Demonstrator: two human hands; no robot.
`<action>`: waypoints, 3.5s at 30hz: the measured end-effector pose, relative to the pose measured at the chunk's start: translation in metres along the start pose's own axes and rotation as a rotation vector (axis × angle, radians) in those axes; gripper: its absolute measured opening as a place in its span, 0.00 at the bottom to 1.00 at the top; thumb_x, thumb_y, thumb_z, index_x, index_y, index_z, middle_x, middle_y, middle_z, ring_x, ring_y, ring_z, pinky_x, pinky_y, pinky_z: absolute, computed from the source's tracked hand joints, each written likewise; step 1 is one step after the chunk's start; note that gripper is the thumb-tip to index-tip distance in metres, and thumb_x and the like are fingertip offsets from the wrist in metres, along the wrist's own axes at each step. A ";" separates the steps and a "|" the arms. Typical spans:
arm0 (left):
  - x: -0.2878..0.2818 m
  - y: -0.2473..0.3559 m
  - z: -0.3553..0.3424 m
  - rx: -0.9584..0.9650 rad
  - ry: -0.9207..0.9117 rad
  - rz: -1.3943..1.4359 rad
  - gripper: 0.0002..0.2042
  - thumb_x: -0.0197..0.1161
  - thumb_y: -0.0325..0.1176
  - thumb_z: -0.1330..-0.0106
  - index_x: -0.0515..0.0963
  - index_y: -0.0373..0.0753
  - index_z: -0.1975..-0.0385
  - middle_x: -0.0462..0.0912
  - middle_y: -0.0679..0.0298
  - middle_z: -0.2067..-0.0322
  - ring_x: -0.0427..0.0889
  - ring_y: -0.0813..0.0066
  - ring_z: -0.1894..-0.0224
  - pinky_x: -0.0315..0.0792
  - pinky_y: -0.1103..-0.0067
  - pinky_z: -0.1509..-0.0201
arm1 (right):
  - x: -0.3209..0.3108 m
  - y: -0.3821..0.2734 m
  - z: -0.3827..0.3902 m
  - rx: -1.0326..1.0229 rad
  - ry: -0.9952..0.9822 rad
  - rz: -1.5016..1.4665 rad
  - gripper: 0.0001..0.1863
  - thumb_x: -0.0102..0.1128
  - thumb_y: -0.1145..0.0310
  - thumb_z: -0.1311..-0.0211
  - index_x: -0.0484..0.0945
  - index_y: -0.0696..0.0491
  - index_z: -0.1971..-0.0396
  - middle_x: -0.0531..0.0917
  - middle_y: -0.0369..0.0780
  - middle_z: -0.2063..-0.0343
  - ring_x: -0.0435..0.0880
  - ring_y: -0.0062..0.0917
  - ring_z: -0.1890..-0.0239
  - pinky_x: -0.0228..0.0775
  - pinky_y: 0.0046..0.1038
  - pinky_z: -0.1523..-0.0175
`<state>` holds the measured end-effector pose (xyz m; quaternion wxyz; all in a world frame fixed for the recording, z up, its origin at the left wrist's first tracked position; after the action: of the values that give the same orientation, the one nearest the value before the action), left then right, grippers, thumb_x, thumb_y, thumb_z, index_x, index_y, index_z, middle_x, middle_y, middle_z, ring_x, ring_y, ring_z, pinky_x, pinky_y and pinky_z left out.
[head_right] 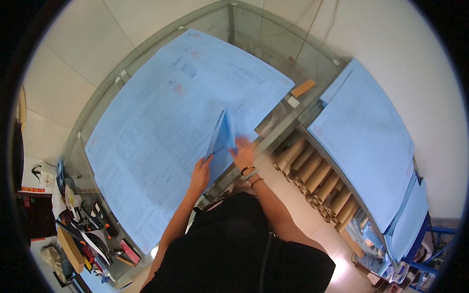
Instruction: The person folds large blue blueprint sheets on a glass table, aligning edges and creasing folds. They repeatedly unfold and refold the sheets, then stack them with other folded blueprints on a nearby table.
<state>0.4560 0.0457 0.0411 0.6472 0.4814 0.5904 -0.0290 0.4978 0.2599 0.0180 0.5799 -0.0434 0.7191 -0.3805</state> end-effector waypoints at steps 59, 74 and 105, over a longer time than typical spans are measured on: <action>-0.060 -0.006 -0.018 -0.196 0.118 0.442 0.29 0.56 0.18 0.40 0.67 0.47 0.36 0.75 0.50 0.43 0.72 0.61 0.39 0.66 0.74 0.39 | 0.020 -0.048 0.003 0.212 -0.157 -0.908 0.61 0.69 0.45 0.48 0.33 0.56 0.30 0.60 0.65 0.40 0.72 0.46 0.42 0.77 0.35 0.51; -0.229 0.012 -0.049 -0.067 0.049 0.146 0.30 0.51 0.14 0.40 0.68 0.48 0.37 0.72 0.53 0.41 0.68 0.63 0.36 0.66 0.74 0.38 | -0.054 -0.209 -0.054 0.009 -0.865 -1.137 0.26 0.52 0.70 0.35 0.57 0.67 0.42 0.73 0.47 0.54 0.85 0.36 0.67 0.85 0.28 0.69; -0.438 -0.227 0.100 -0.717 0.785 0.668 0.31 0.58 0.17 0.43 0.67 0.41 0.36 0.80 0.60 0.54 0.80 0.73 0.62 0.75 0.78 0.56 | -0.134 0.000 0.002 0.139 -0.601 -0.137 0.24 0.40 0.56 0.27 0.64 0.54 0.38 0.70 0.47 0.40 0.67 0.37 0.36 0.58 0.41 0.33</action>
<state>0.2597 -0.3738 0.2379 0.4773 0.3678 0.5749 0.5535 0.5425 0.3266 0.1248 0.7410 -0.1626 0.4832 -0.4370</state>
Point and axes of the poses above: each hand's wrist, its own z-axis away from the middle knuckle, its own x-axis out of the palm, y = z × x, the point moved 1 cm from there along -z, towards the middle knuckle
